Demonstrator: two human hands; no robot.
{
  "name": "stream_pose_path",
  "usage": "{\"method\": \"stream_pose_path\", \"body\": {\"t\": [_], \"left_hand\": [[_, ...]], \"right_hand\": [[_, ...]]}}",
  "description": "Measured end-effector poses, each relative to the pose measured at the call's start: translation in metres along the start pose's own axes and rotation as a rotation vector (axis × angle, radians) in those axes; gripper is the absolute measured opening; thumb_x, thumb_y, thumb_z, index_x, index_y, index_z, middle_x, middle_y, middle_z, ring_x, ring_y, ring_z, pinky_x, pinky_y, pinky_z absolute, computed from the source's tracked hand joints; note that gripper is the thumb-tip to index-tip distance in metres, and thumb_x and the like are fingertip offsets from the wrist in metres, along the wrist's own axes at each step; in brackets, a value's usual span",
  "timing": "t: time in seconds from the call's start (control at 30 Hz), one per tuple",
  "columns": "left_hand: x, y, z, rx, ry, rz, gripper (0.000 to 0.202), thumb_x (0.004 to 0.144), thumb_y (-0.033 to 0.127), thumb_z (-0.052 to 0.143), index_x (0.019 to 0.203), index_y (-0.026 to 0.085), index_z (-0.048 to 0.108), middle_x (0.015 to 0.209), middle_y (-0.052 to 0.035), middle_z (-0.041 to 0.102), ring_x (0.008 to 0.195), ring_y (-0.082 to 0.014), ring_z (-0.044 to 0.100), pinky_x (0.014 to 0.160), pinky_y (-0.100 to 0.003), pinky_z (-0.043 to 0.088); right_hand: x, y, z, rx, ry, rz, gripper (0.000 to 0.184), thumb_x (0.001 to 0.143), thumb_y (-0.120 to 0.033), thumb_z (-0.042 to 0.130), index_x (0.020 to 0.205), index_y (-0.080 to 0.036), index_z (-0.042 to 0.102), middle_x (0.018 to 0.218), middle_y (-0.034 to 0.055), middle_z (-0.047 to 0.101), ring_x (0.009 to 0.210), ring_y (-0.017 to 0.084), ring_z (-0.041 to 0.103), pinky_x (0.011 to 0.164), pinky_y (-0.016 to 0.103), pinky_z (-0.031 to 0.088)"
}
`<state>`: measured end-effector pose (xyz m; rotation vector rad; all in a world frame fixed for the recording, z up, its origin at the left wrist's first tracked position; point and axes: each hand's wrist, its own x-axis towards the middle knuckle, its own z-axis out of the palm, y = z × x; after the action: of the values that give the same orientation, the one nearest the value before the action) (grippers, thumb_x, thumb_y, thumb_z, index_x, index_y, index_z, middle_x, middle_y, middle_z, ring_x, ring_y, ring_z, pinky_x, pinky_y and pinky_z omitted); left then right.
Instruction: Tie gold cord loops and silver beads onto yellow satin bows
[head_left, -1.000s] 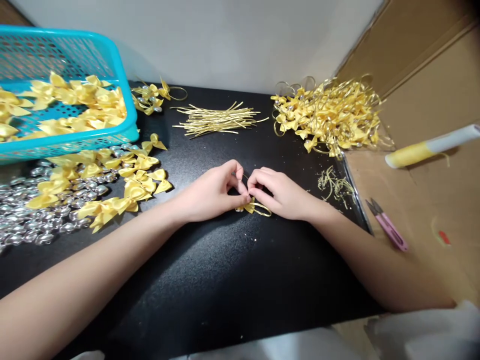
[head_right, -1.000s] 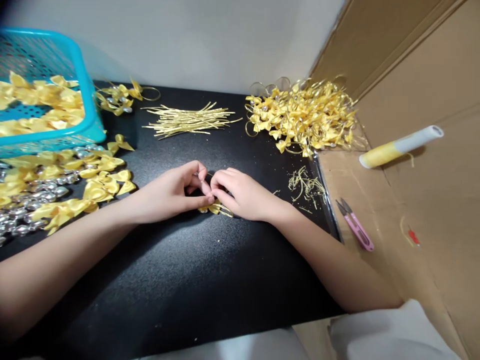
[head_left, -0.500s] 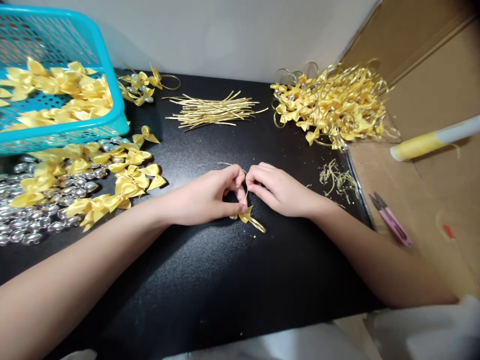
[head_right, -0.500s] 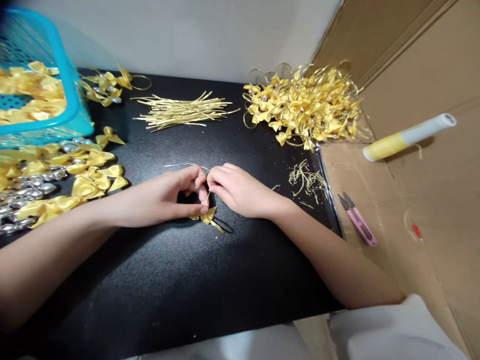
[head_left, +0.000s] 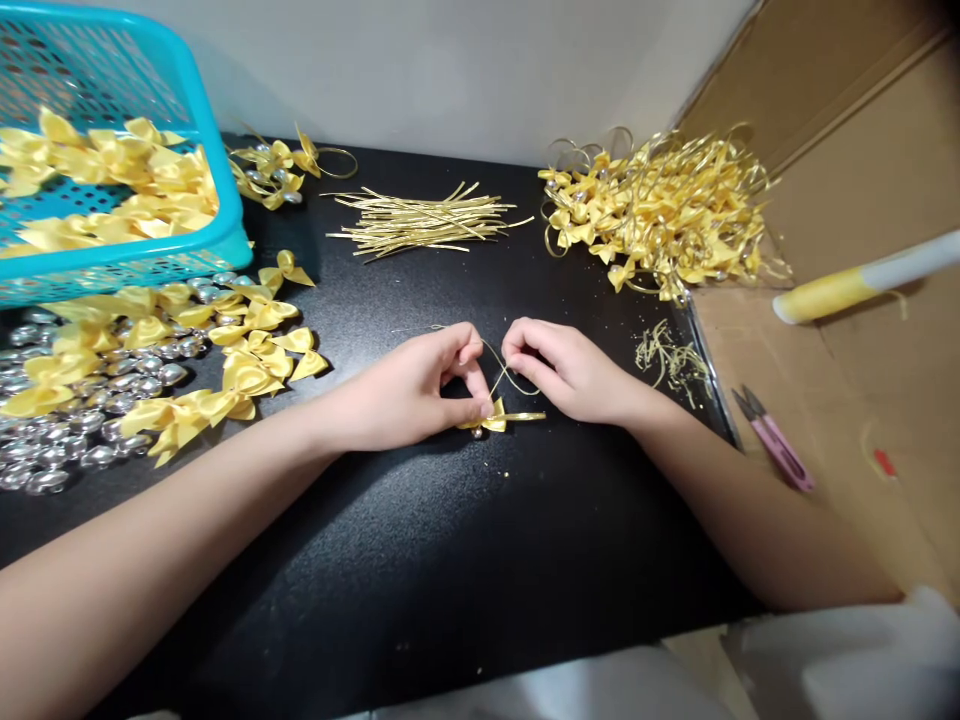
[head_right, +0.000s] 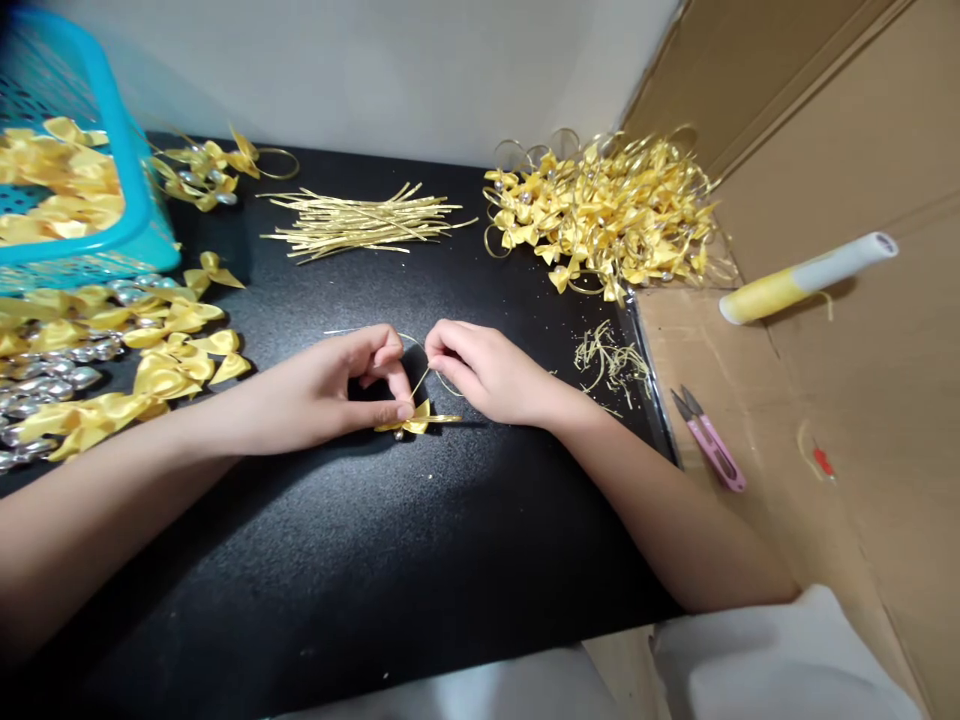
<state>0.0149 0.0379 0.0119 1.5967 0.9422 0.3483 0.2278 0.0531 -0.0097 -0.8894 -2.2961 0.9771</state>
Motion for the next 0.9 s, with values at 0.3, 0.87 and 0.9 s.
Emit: {"method": "stream_pose_path", "body": {"t": [0.3,0.87,0.9], "left_hand": [[0.001,-0.006,0.007,0.110,0.063,0.140,0.008,0.086,0.024,0.060,0.084,0.018,0.054,0.077,0.0007,0.066,0.071,-0.0133,0.062,0.068,-0.027,0.047],[0.002,-0.017,0.020,0.450,0.193,0.343,0.012,0.087,0.028,0.061,0.088,0.025,0.072,0.088,0.0028,0.077,0.082,-0.0174,0.064,0.077,-0.033,0.039],[0.001,-0.017,0.020,0.459,0.199,0.346,0.011,0.087,0.028,0.062,0.088,0.024,0.072,0.088,0.0028,0.076,0.082,-0.0174,0.064,0.077,-0.033,0.038]], "right_hand": [[0.004,0.000,-0.003,-0.058,0.034,0.018,0.015,0.093,-0.023,0.047,0.080,-0.017,0.052,0.080,0.0016,0.058,0.073,0.013,0.050,0.070,0.027,0.040],[-0.213,-0.016,-0.067,-0.973,0.405,0.699,0.028,0.086,-0.044,0.062,0.090,-0.017,0.068,0.084,0.0086,0.071,0.067,0.019,0.065,0.064,0.031,0.051],[-0.213,-0.016,-0.065,-0.963,0.424,0.697,0.026,0.087,-0.042,0.061,0.089,-0.017,0.068,0.084,0.0083,0.072,0.068,0.019,0.066,0.064,0.031,0.052]]}}
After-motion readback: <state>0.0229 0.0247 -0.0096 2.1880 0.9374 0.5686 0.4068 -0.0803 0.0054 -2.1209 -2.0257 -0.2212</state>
